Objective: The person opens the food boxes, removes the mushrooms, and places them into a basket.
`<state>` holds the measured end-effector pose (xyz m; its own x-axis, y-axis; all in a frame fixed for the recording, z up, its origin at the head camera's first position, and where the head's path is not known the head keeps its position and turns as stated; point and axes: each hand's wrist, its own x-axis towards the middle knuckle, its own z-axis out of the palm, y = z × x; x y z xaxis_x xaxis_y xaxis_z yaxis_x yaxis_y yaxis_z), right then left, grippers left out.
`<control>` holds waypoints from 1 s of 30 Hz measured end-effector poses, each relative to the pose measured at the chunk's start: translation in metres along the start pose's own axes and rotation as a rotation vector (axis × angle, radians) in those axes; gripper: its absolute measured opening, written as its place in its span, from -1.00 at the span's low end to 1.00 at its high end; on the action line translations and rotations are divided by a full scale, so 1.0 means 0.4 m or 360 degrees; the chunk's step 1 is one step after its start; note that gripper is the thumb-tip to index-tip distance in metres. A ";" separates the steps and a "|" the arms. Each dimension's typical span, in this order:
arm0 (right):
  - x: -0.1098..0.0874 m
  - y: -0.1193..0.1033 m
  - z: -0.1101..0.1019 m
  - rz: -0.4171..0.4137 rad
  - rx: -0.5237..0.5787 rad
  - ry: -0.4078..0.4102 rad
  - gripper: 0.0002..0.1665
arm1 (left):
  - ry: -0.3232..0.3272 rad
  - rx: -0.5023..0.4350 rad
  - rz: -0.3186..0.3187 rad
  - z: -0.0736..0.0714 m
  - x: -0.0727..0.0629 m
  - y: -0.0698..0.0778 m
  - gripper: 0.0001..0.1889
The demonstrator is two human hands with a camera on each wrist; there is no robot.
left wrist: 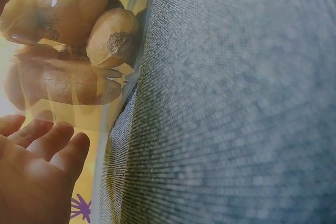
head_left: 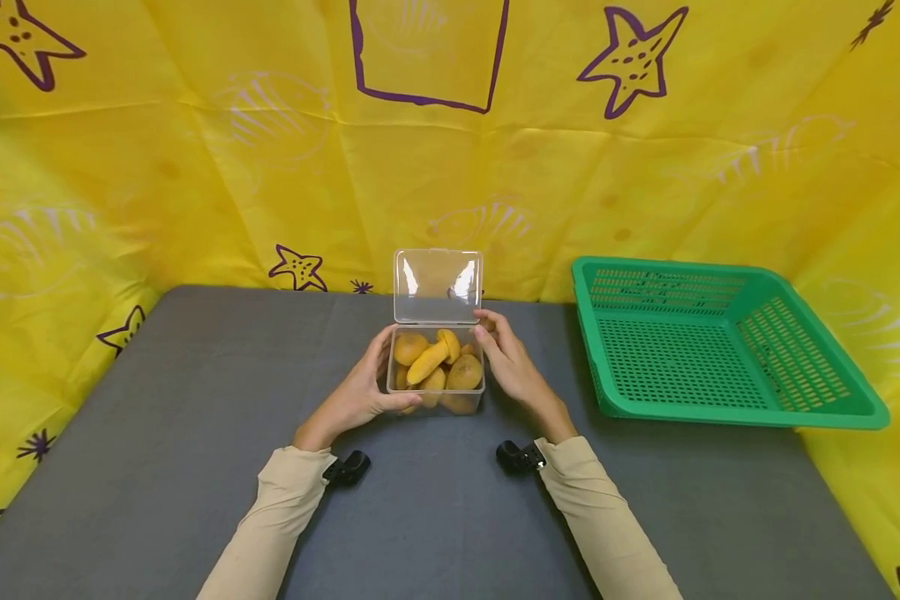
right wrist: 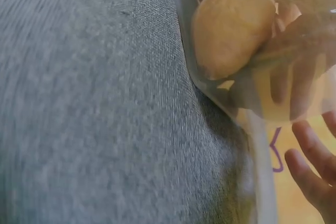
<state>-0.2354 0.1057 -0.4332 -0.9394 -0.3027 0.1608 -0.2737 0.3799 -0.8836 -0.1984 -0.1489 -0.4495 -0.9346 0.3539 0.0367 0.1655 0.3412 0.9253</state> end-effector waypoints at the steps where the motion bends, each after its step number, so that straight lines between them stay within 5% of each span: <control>1: -0.002 -0.002 -0.002 -0.0002 -0.0006 -0.0014 -0.48 | 0.0000 -0.0007 0.0003 0.000 0.000 0.000 0.19; 15: -0.023 -0.059 -0.023 -0.0170 -0.0220 0.0057 -0.32 | -0.0028 -0.0055 0.0035 0.001 0.000 -0.003 0.19; 22: -0.025 -0.091 -0.017 -0.0262 -0.0450 -0.0010 -0.32 | -0.0039 -0.0055 0.0032 0.001 -0.001 -0.003 0.21; 30: -0.014 -0.109 -0.007 -0.0383 -0.0499 -0.0200 -0.35 | -0.0053 -0.0057 0.0049 -0.002 -0.002 -0.003 0.20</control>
<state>-0.2186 0.0934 -0.3944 -0.8138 -0.5124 0.2742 -0.5502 0.5272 -0.6476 -0.1980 -0.1504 -0.4505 -0.9181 0.3927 0.0535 0.1822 0.2983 0.9369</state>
